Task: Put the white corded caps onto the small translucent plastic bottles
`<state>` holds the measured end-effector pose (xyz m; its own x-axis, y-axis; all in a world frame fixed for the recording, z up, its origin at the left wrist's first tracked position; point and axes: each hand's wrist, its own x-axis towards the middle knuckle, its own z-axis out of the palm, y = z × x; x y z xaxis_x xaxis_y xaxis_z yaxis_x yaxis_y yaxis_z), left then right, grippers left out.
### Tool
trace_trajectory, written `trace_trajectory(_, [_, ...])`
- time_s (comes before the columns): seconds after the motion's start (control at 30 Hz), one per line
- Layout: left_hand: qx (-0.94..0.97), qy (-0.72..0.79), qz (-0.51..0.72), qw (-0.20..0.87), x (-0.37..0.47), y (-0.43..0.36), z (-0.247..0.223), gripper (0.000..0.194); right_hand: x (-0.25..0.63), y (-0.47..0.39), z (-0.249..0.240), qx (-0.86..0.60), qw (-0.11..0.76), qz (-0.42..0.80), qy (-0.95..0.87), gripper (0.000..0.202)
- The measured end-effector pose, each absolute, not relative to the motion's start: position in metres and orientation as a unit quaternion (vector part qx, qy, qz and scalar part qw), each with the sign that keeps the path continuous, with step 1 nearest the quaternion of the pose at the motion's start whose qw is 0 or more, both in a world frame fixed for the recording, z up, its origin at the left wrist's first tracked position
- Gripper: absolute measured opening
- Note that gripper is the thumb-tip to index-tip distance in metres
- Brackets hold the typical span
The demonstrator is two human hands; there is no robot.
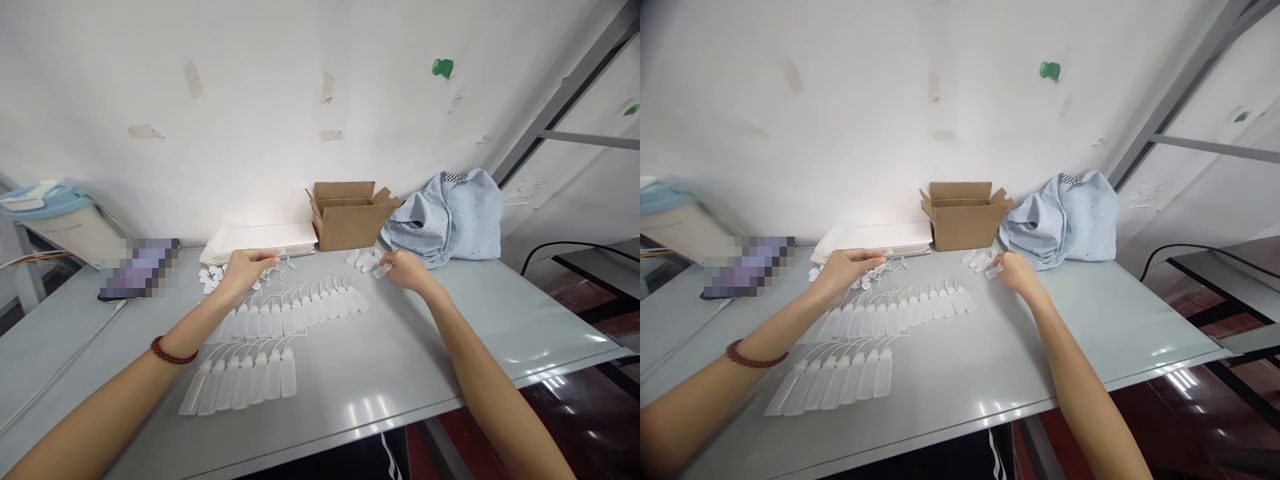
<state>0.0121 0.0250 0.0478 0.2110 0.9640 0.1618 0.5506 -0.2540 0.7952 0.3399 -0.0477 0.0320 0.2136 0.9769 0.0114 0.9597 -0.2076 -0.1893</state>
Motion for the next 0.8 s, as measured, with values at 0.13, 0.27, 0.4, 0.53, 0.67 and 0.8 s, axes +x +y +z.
trace_trajectory(0.13, [0.647, 0.555, 0.360, 0.379, -0.009, 0.007, 0.055, 0.031, 0.335, -0.049, 0.033, -0.767, 0.079, 0.071, -0.632, 0.031])
trace_trajectory(0.27, [0.636, 0.580, 0.344, 0.374, -0.025, -0.019, 0.056, 0.028, 0.324, -0.053, 0.038, -0.752, 0.097, 0.092, -0.645, 0.023])
trace_trajectory(0.4, [0.659, 0.551, 0.331, 0.390, -0.020, -0.040, 0.059, 0.025, 0.303, -0.062, 0.048, -0.728, 0.138, 0.103, -0.664, 0.016])
trace_trajectory(0.53, [0.703, 0.464, 0.296, 0.451, -0.007, -0.056, 0.061, 0.021, 0.272, -0.073, 0.056, -0.605, 0.300, 0.276, -0.684, 0.018])
trace_trajectory(0.67, [0.721, 0.414, 0.280, 0.481, -0.001, -0.067, 0.058, 0.020, 0.241, -0.087, 0.054, -0.481, 0.388, 0.450, -0.644, 0.041])
trace_trajectory(0.8, [0.723, 0.395, 0.272, 0.496, 0.001, -0.073, 0.058, 0.020, 0.221, -0.097, 0.047, -0.414, 0.441, 0.556, -0.570, 0.035])
